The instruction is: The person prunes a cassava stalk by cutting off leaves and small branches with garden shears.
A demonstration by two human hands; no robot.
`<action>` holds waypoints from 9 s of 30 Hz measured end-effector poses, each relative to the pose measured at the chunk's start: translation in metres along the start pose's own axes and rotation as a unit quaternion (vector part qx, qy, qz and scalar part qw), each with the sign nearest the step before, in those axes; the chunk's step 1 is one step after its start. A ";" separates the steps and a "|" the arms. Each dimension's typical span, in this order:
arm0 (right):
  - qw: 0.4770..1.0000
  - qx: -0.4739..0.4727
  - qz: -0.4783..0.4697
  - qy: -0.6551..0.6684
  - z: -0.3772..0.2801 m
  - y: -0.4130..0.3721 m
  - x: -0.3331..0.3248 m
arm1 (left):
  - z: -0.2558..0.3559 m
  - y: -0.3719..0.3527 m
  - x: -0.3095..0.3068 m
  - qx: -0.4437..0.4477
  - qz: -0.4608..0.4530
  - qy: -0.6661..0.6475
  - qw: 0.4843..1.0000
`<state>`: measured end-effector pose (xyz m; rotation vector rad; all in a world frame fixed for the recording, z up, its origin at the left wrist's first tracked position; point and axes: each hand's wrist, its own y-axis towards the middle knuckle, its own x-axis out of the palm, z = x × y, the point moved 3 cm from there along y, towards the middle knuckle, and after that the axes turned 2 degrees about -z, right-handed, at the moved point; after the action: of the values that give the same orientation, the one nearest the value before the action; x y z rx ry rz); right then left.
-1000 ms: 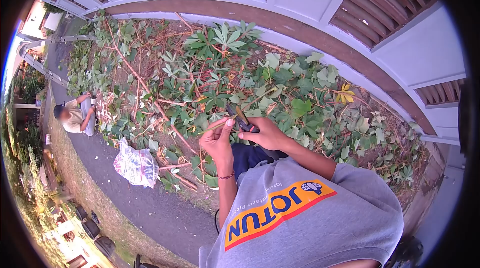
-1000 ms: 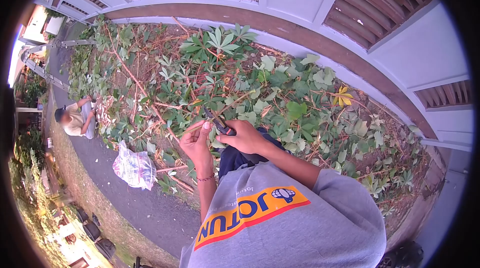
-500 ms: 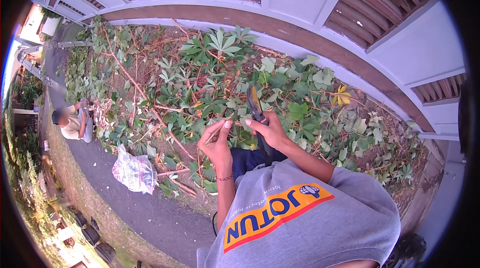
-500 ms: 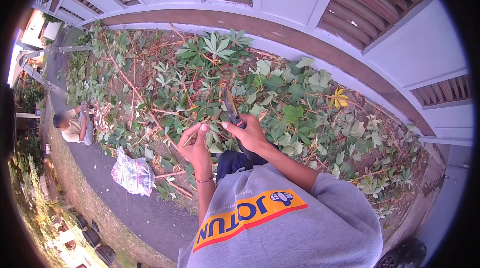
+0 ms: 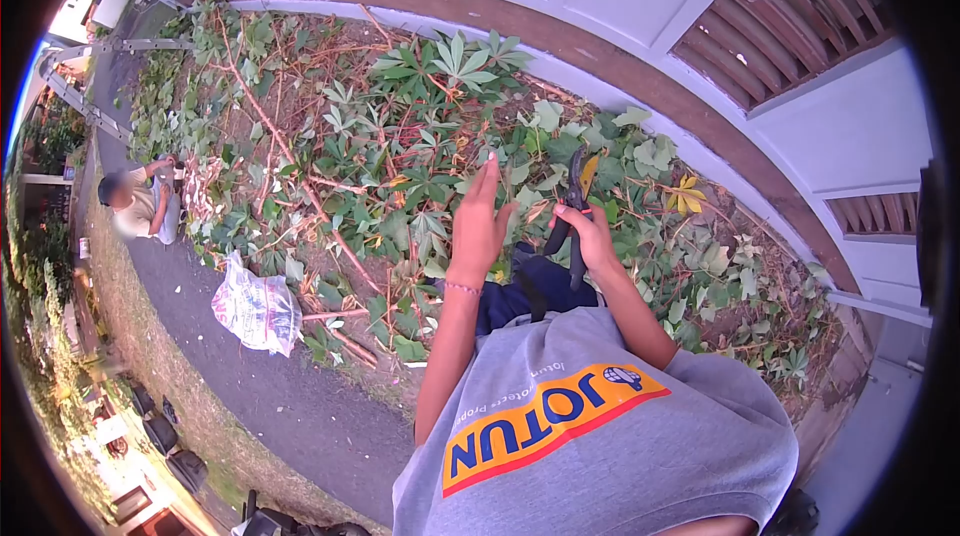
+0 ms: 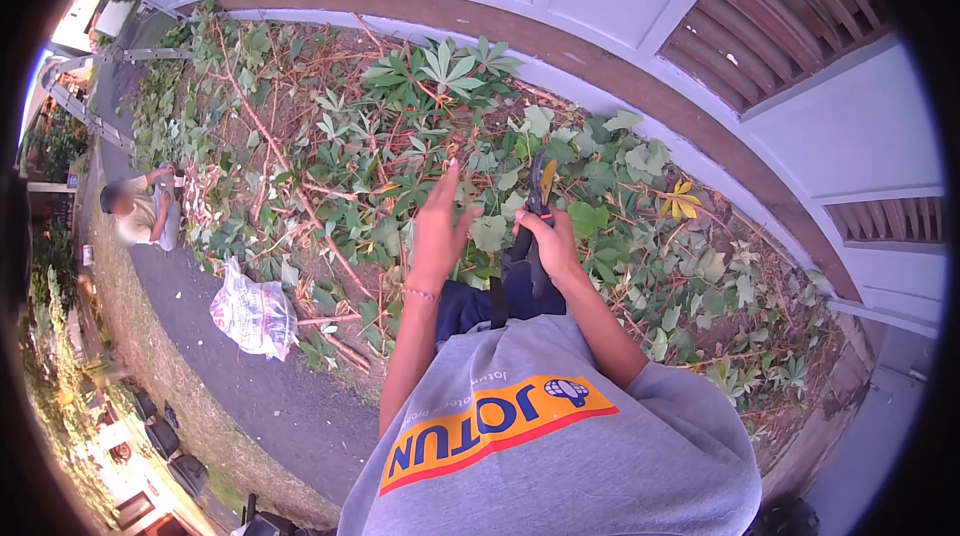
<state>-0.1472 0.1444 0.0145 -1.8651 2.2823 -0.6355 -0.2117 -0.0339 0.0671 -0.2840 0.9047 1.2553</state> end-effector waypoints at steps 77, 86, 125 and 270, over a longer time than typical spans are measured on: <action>0.760 0.456 -0.093 0.454 0.420 0.057 -0.033 | -0.800 -0.226 0.340 -0.394 -0.006 -0.076 0.916; 0.760 0.496 -0.073 0.413 0.427 0.056 -0.016 | -0.741 -0.228 0.300 -0.455 0.012 -0.090 0.886; 0.855 0.487 -0.156 0.084 0.316 -0.007 -0.009 | -0.422 0.113 -0.292 -0.145 0.060 0.284 0.946; 0.739 -0.371 -0.101 -0.554 0.011 0.062 0.204 | -0.077 -0.135 -0.147 -0.379 0.122 -0.012 0.917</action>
<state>-0.2459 -0.0448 0.0134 -1.8639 1.4951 1.2767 -0.1270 -0.2297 0.0862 -0.7826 0.3968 1.8098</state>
